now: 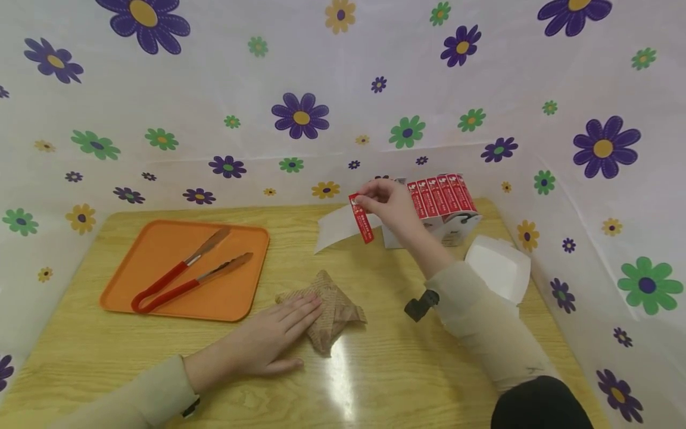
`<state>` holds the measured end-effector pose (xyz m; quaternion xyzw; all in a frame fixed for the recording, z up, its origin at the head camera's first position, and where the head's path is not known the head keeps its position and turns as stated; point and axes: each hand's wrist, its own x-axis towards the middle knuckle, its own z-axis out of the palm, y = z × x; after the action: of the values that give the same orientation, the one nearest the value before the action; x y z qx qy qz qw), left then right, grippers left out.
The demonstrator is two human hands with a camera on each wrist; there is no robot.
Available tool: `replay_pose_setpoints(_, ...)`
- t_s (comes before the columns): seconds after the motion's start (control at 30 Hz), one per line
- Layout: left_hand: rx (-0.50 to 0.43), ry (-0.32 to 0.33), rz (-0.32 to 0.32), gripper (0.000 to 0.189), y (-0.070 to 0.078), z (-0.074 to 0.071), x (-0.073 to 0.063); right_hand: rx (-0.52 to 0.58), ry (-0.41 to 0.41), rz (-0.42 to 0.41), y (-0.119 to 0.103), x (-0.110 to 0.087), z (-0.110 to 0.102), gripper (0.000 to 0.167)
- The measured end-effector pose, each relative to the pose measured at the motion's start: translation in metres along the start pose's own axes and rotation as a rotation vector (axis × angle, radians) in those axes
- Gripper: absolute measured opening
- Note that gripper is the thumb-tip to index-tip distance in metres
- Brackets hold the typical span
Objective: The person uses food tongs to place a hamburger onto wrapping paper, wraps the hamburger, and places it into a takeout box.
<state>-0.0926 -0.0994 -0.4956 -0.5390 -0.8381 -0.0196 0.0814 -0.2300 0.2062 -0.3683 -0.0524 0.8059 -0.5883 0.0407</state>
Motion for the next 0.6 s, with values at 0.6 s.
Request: replay_pose_setpoints(0.6, -0.009, -0.012, -0.005, 0.093, -0.002, 0.002, 0.000, 0.297, -0.428, 0.241, 0.039, -0.048, 0.035, 0.021)
